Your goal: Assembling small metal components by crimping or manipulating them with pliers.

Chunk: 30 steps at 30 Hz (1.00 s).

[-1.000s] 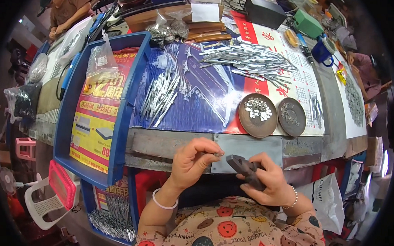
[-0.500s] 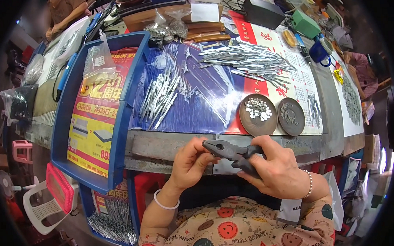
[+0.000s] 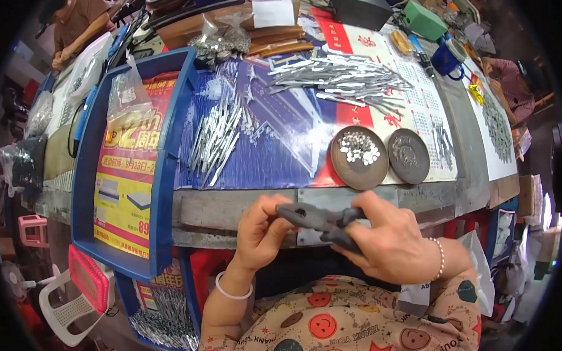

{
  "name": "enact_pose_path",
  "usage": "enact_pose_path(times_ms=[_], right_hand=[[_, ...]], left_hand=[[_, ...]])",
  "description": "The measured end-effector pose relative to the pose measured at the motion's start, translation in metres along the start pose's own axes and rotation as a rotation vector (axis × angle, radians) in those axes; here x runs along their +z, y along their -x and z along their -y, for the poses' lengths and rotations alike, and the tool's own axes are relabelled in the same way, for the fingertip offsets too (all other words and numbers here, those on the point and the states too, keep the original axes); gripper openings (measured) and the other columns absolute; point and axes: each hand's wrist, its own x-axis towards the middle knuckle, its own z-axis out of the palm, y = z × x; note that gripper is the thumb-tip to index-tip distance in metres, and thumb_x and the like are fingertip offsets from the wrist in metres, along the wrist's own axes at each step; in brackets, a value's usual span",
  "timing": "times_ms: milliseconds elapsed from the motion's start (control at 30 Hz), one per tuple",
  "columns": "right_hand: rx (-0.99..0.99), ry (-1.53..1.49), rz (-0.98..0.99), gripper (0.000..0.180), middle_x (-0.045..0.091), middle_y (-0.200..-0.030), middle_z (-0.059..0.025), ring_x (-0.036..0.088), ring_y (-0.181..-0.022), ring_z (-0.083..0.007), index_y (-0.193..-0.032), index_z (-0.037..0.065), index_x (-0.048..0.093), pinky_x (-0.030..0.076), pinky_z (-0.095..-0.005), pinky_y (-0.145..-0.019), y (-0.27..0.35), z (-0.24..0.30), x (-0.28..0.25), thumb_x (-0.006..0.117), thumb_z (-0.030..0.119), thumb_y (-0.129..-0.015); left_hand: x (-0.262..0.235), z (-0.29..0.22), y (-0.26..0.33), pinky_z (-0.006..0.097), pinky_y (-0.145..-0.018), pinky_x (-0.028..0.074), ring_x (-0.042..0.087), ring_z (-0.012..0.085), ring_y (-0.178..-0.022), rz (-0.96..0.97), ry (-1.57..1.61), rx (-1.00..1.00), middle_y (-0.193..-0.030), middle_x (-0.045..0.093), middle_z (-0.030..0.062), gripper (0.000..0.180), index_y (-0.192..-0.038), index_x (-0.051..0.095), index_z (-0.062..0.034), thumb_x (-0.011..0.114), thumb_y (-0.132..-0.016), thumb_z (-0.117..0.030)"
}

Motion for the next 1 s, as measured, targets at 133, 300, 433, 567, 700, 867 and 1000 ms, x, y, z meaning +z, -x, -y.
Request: enact_pose_path(times_ms=[133, 300, 433, 567, 700, 867, 1000], right_hand=[[0.084, -0.112, -0.017, 0.042, 0.052, -0.096, -0.0104, 0.059, -0.075, -0.0256, -0.111, 0.01, 0.069, 0.05, -0.0376, -0.056, 0.018, 0.003, -0.01, 0.079, 0.026, -0.073], [0.056, -0.12, 0.066, 0.037, 0.053, -0.101, -0.0175, 0.059, -0.077, -0.0289, -0.086, 0.002, 0.068, 0.05, -0.0366, -0.058, 0.046, -0.01, 0.016, 0.084, 0.031, -0.069], [0.081, -0.186, 0.106, 0.042, 0.05, -0.098, -0.0126, 0.056, -0.086, -0.0286, -0.103, 0.01, 0.07, 0.049, -0.0374, -0.067, 0.062, -0.015, 0.027, 0.081, 0.032, -0.07], [0.032, -0.149, 0.131, 0.041, 0.048, -0.101, -0.012, 0.053, -0.089, -0.0276, -0.098, 0.01, 0.069, 0.047, -0.036, -0.072, 0.072, -0.021, 0.032, 0.081, 0.033, -0.067], [0.024, -0.158, 0.177, 0.042, 0.047, -0.104, -0.011, 0.049, -0.092, -0.027, -0.098, 0.012, 0.068, 0.046, -0.0366, -0.075, 0.081, -0.026, 0.034, 0.082, 0.034, -0.065], [0.034, -0.143, 0.156, 0.045, 0.046, -0.104, -0.0102, 0.048, -0.091, -0.0262, -0.099, 0.013, 0.067, 0.045, -0.0359, -0.073, 0.09, -0.028, 0.035, 0.082, 0.035, -0.063], [0.04, -0.142, 0.151, 0.048, 0.045, -0.104, -0.0097, 0.048, -0.09, -0.0252, -0.101, 0.014, 0.067, 0.045, -0.035, -0.072, 0.092, -0.032, 0.037, 0.083, 0.036, -0.062]], left_hand=[[0.001, 0.002, 0.002, 0.025, -0.065, 0.049, 0.057, 0.0137, -0.074, -0.08, 0.179, -0.02, -0.089, 0.06, 0.0133, 0.014, -0.099, 0.051, -0.0006, 0.057, -0.098, -0.012], [0.018, -0.015, 0.02, 0.026, -0.06, 0.048, 0.055, 0.0147, -0.066, -0.162, 0.403, -0.231, -0.09, 0.058, 0.0126, 0.016, -0.099, 0.05, -0.0031, 0.058, -0.098, -0.017], [0.028, -0.021, 0.039, 0.024, -0.055, 0.045, 0.051, 0.0121, -0.06, -0.192, 0.553, -0.443, -0.09, 0.057, 0.0108, 0.015, -0.1, 0.05, -0.004, 0.056, -0.099, -0.018], [0.04, -0.027, 0.05, 0.023, -0.054, 0.04, 0.047, 0.0097, -0.059, -0.268, 0.579, -0.613, -0.091, 0.056, 0.0089, 0.014, -0.101, 0.05, -0.0037, 0.054, -0.1, -0.017], [0.05, -0.033, 0.05, 0.023, -0.054, 0.037, 0.046, 0.009, -0.06, -0.292, 0.54, -0.677, -0.091, 0.056, 0.0077, 0.012, -0.101, 0.05, -0.0032, 0.053, -0.101, -0.015], [0.058, -0.035, 0.051, 0.023, -0.054, 0.036, 0.045, 0.0082, -0.06, -0.302, 0.443, -0.699, -0.09, 0.054, 0.0056, 0.01, -0.101, 0.05, -0.0029, 0.051, -0.101, -0.013], [0.061, -0.033, 0.051, 0.023, -0.053, 0.037, 0.046, 0.0083, -0.059, -0.29, 0.419, -0.716, -0.091, 0.054, 0.0053, 0.01, -0.102, 0.05, -0.003, 0.051, -0.101, -0.013]])
